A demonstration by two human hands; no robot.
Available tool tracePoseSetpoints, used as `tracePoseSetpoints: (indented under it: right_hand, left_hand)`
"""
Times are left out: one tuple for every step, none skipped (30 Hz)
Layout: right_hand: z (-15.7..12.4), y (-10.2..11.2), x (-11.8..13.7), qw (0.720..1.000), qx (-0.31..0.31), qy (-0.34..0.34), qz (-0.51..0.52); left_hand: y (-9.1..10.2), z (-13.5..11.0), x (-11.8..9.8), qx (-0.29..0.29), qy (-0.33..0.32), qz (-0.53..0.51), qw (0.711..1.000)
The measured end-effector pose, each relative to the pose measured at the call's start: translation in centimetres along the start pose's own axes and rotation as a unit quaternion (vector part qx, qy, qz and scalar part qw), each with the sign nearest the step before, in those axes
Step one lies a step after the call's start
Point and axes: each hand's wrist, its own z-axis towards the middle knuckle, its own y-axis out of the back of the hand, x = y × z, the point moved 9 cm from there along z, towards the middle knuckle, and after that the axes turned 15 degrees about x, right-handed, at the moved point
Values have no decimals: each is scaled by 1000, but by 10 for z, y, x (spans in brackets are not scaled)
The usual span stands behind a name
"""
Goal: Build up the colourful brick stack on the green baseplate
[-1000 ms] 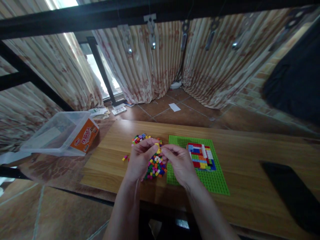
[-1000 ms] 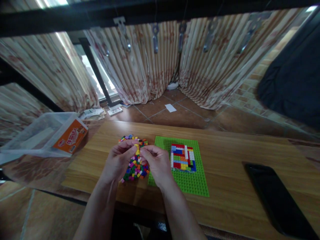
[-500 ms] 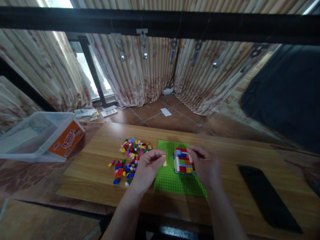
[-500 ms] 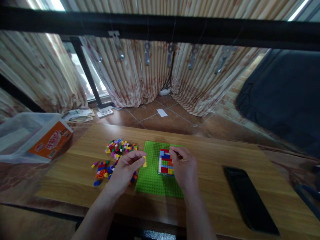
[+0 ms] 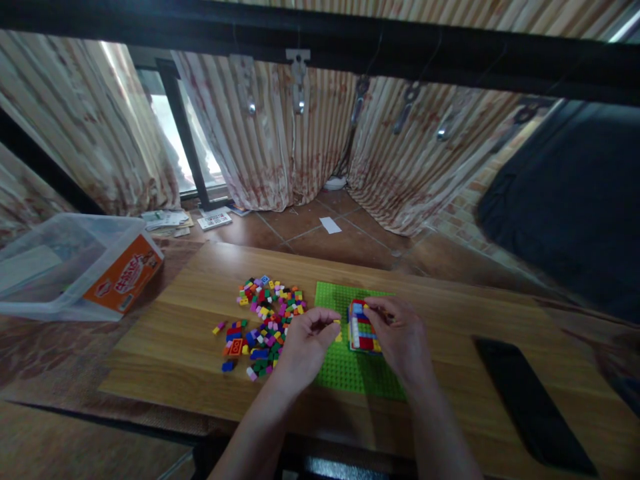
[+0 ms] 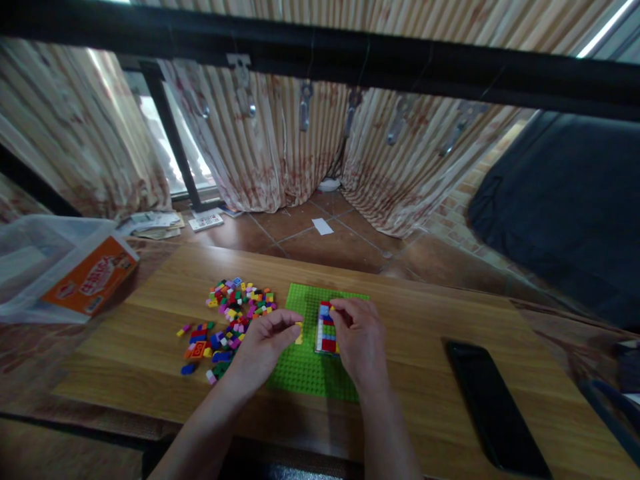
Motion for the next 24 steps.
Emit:
tracePoseSetpoints:
  right_hand:
    - [0, 0, -1, 1000, -1, -1, -4]
    - [0, 1, -1, 1000, -3, -2, -9]
    - [0, 1, -1, 1000, -3, -3, -14]
    - [0, 1, -2, 1000, -3, -3, -18]
    - [0, 1, -2, 1000, -2, -3, -21]
    - [0, 1, -2, 1000, 0, -3, -22]
    - [-1, 1, -2, 1000, 2, -3, -22]
    - [-1, 1, -2, 1000, 6, -3, -22]
    - [-1, 0, -2, 1000, 9, -2, -19]
    - [-1, -1, -2, 1000, 11, -2, -17]
    - [-1, -1, -2, 1000, 13, -1, -14]
    - [-2, -2, -1, 1000, 13, 0, -12]
    - [-2, -2, -1, 1000, 11, 0, -11]
    - [-2, -2, 0, 1000, 8, 1, -11]
    - [-2, -3, 0, 1000, 6, 2, -12]
    - [-2, -3, 1, 1000, 4, 2, -13]
    - [-2, -4, 1, 1000, 2, 3, -14]
    - [-2, -4, 1, 1000, 0, 4, -15]
    - [-2, -5, 1, 1000, -2, 4, -17]
    - [-2, -5, 2, 1000, -4, 5, -19]
    - [-2, -5, 2, 1000, -7, 5, -21]
    - [-2, -4, 2, 1000, -12, 4, -24]
    - [-2, -4, 2, 1000, -16, 2, -25]
    - [-3, -3, 2, 999, -20, -1, -26]
  left_hand:
    - [0, 0, 0, 1, 0, 2, 1000]
    - [0, 0, 0, -1, 0, 5, 1000]
    - [1, 0, -1, -4, 0, 9, 1000]
    - [2, 0, -1, -7, -1, 13, 1000]
    - [3, 0, -1, -10, -2, 17, 1000]
    - [4, -1, -1, -14, -2, 19, 1000]
    - [5, -1, -1, -17, -3, 20, 1000]
    - [5, -1, -1, -19, -3, 21, 1000]
    - [6, -1, 0, -20, -4, 21, 1000]
    - [6, 0, 0, -21, -4, 21, 1000]
    - [6, 0, 0, -22, -3, 21, 1000]
    - [6, 0, 1, -23, -2, 22, 999]
    - [6, 1, 1, -23, 1, 23, 999]
    - [6, 1, 2, -23, 3, 23, 999]
    - [6, 1, 2, -24, 3, 24, 999]
    - [6, 1, 1, -24, 1, 27, 999]
    - [6, 1, 1, -24, -1, 30, 999]
    - [6, 1, 0, -24, -4, 32, 999]
    - [6, 1, 0, -24, -6, 33, 999]
    - [6, 1, 0, -25, -7, 34, 999]
    - [7, 1, 0, -26, -8, 36, 999]
    - [7, 1, 0, -27, -9, 38, 999]
    - [7, 1, 0, -27, -10, 41, 999]
    - [7, 1, 0, -27, -9, 44, 999]
